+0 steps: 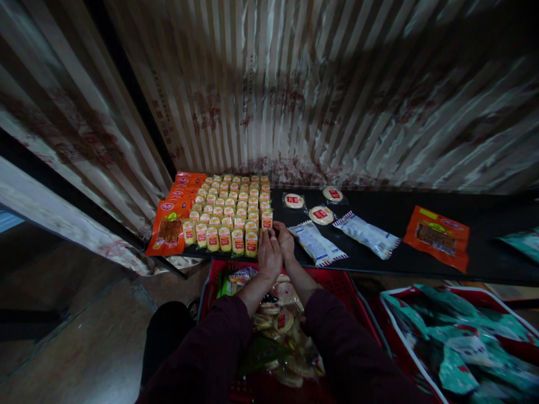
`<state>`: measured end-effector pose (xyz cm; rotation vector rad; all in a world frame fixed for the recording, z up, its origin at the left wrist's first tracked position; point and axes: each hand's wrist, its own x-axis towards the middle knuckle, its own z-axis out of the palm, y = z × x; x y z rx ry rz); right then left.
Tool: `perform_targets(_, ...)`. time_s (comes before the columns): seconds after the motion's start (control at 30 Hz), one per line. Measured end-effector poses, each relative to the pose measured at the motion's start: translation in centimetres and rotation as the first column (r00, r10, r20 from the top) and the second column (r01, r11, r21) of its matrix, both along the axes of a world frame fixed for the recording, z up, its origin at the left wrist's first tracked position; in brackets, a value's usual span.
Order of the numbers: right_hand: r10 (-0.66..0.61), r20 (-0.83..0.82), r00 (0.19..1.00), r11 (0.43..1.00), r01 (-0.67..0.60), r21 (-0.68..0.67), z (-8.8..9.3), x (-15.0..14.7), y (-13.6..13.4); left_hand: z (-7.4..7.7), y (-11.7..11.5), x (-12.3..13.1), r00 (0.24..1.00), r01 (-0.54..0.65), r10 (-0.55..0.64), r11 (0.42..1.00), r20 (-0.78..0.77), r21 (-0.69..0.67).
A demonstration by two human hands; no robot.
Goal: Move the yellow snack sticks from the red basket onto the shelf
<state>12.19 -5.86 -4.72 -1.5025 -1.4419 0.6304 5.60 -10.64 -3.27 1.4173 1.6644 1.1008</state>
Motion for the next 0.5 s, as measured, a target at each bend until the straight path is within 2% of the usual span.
perform_targets(0.1, -0.028, 0.008, 1.0, 0.999, 0.028, -0.038, 0.07, -0.02, 0.12, -0.03, -0.03, 0.05, 1.0, -0.005, 0.005, 1.0, 0.001, -0.01)
perform_targets(0.3, 0.006, -0.019, 1.0, 1.0, -0.006, 0.007, -0.01, 0.14, 0.43, -0.21, -0.07, 0.06, 1.0, -0.01, 0.01, 1.0, -0.003, -0.021)
perform_targets(0.5, -0.01, -0.048, 0.999, 1.0, 0.01, 0.006, -0.57, -0.09, 0.94, -0.49, 0.01, 0.02, 1.0, -0.011, 0.011, 1.0, -0.004, -0.024)
